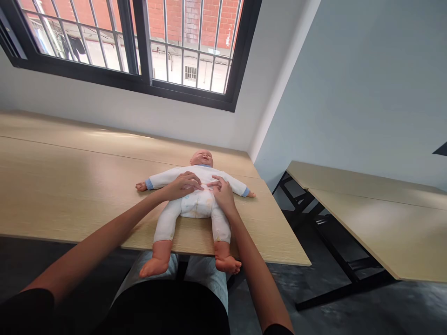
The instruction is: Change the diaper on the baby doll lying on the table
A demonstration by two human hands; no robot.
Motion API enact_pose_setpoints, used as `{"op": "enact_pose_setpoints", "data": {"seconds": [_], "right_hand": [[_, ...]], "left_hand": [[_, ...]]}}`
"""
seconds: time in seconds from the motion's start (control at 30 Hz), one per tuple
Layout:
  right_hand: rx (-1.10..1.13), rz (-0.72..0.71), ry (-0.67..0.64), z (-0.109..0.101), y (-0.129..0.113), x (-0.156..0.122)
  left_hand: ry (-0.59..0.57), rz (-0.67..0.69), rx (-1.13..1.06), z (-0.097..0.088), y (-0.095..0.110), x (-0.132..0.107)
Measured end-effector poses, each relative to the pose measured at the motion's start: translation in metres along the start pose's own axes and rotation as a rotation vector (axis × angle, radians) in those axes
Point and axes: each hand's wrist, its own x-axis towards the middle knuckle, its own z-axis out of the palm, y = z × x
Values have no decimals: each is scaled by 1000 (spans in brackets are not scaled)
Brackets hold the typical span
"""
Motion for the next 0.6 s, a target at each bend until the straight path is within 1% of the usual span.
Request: {"op": "enact_pose_setpoints", "data": {"seconds": [0.07,0.1,0.23,0.37,0.5,0.6], "right_hand": [[-34,-1,51,-1,2,0],[-31,-2,52,-1,2,0],[73,-8,-53,0,0,-1],[66,-61,-144,-1,-3,-3],[70,-59,-168,0,-7,-5],[100,-31,-142,3,-8,-6]], "left_hand": [[2,12,-8,0,0,0],[0,18,-13,0,0,0],[-11,11,-33,0,-1,-1],[20,24,-20,1,-3,-1],[30,15,9,2,-3,-1],[9,-1,2,1,-1,-2]]}}
